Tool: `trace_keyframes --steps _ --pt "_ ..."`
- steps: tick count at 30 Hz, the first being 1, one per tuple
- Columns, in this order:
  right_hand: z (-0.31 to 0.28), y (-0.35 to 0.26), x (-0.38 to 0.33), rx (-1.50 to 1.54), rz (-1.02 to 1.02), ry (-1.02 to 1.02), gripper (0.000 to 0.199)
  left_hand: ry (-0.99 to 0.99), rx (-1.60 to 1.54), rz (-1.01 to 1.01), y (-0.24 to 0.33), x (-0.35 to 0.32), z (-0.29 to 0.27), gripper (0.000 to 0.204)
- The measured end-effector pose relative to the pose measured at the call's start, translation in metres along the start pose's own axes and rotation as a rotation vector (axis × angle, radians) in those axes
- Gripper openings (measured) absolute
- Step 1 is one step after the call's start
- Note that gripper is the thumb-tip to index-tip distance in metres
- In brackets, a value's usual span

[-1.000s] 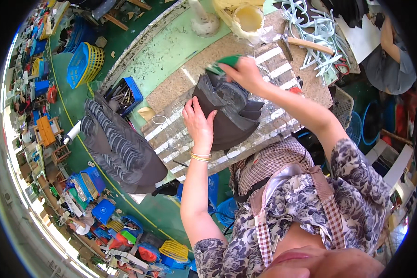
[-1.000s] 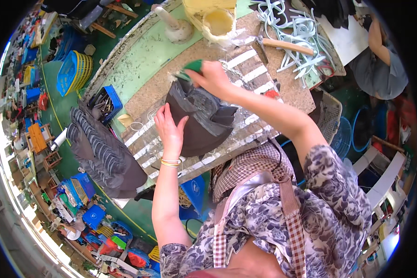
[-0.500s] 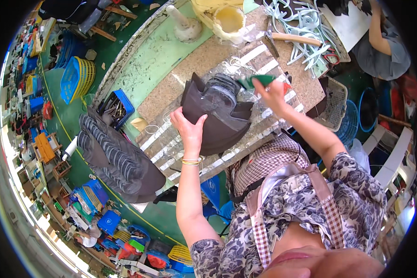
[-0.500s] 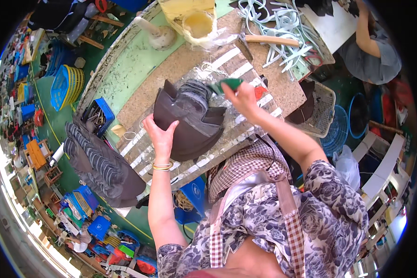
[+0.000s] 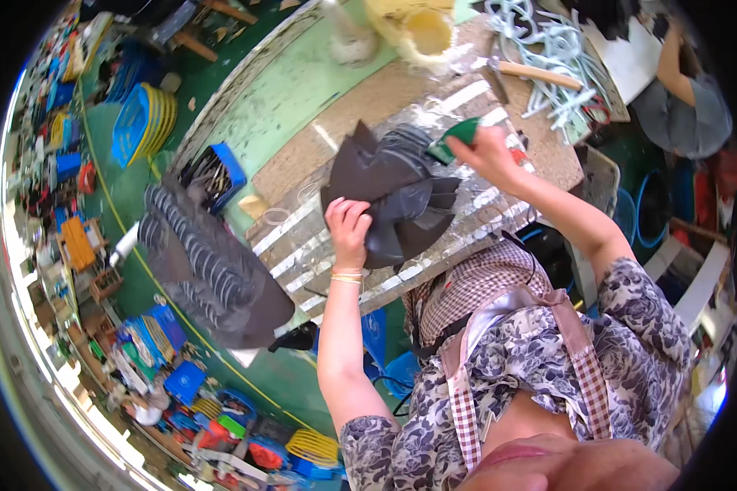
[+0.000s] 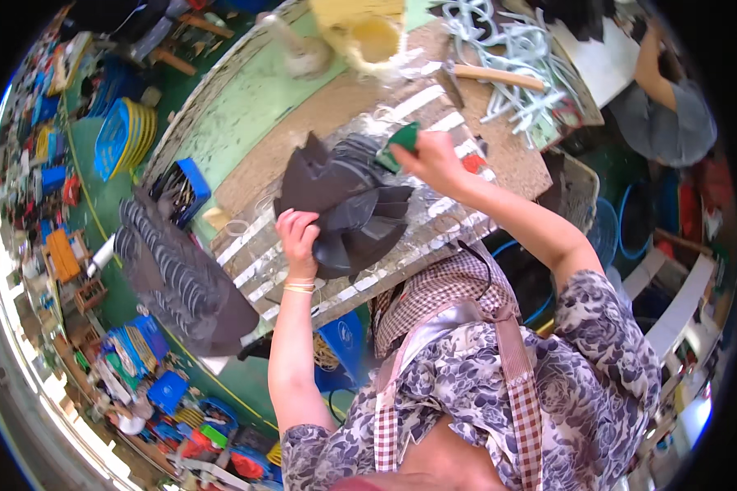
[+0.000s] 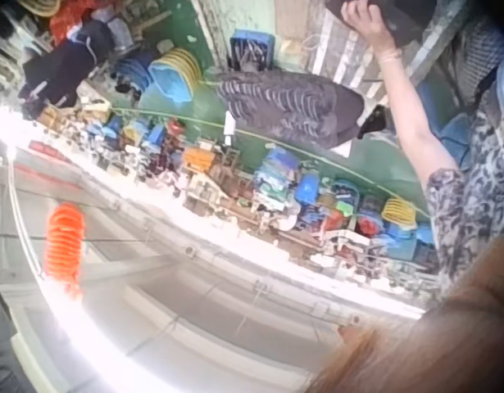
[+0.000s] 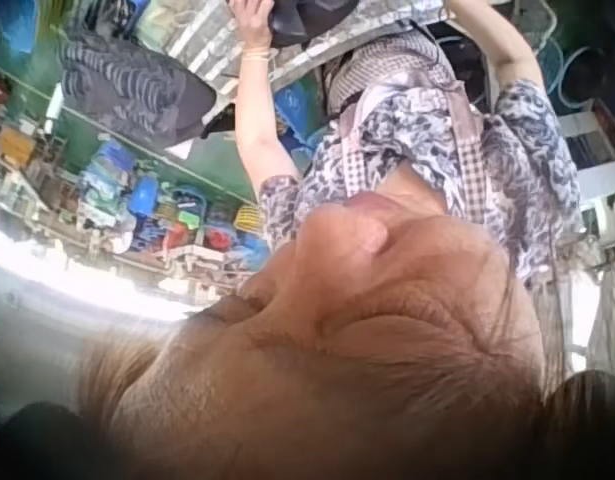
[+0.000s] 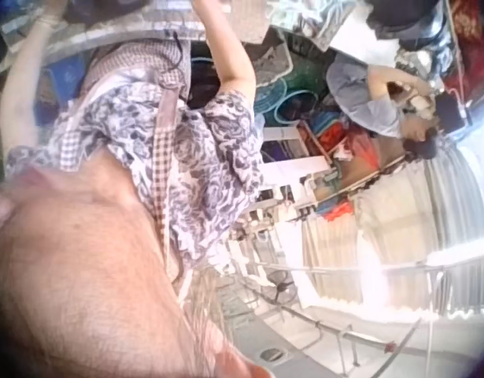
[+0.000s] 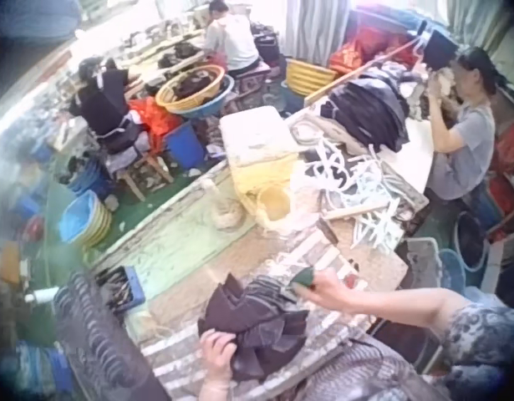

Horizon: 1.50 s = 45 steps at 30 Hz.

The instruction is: The person dips an applicator into an adhesive container and applies glue onto shoe pieces, coating and stacking them one by one on the work table.

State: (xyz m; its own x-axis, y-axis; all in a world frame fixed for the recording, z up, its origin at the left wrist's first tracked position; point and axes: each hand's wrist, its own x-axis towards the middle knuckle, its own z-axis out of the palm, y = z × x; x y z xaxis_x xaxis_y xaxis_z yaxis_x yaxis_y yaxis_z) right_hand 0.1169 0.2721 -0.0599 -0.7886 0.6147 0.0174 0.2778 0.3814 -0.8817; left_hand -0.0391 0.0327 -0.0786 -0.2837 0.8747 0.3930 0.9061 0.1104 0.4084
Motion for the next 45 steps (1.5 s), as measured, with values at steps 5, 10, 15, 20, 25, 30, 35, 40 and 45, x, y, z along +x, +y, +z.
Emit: trace_keyframes --steps 5,10,15,20,25,30,35,40,45 --pt "0.049 -0.046 0.005 0.036 -0.196 -0.12 0.015 0.094 -0.24 -0.14 -0.016 -0.021 -0.041 0.016" --pt "0.054 -0.045 -0.017 -0.009 -0.046 -0.108 0.012 0.515 -0.494 -0.941 -0.073 -0.078 -0.169 0.031" --pt "0.062 -0.04 -0.025 0.106 0.14 -0.069 0.014 1.067 -0.605 -0.988 -0.199 -0.158 -0.282 0.046" --pt "0.064 -0.043 -0.028 0.145 0.283 -0.011 0.014 1.029 -0.495 -1.146 -0.303 -0.176 -0.304 0.059" --pt "0.034 -0.043 0.01 -0.095 0.275 0.304 0.019 0.699 0.116 -1.205 -0.358 -0.141 -0.27 0.088" --pt "0.001 -0.047 0.119 -0.085 0.021 0.502 0.016 0.451 0.967 -1.002 -0.325 -0.143 -0.27 0.082" --pt "-0.033 -0.007 0.148 -0.745 -0.062 0.319 0.018 0.417 0.193 -0.761 -0.193 -0.041 -0.16 0.054" --pt "-0.047 -0.006 0.146 -0.277 0.086 0.317 0.024 0.032 -0.044 -0.546 -0.046 0.0 -0.05 0.071" --pt "-0.041 -0.005 0.104 0.583 0.43 -0.065 0.031 -0.194 0.146 -0.603 0.014 0.008 -0.003 0.086"
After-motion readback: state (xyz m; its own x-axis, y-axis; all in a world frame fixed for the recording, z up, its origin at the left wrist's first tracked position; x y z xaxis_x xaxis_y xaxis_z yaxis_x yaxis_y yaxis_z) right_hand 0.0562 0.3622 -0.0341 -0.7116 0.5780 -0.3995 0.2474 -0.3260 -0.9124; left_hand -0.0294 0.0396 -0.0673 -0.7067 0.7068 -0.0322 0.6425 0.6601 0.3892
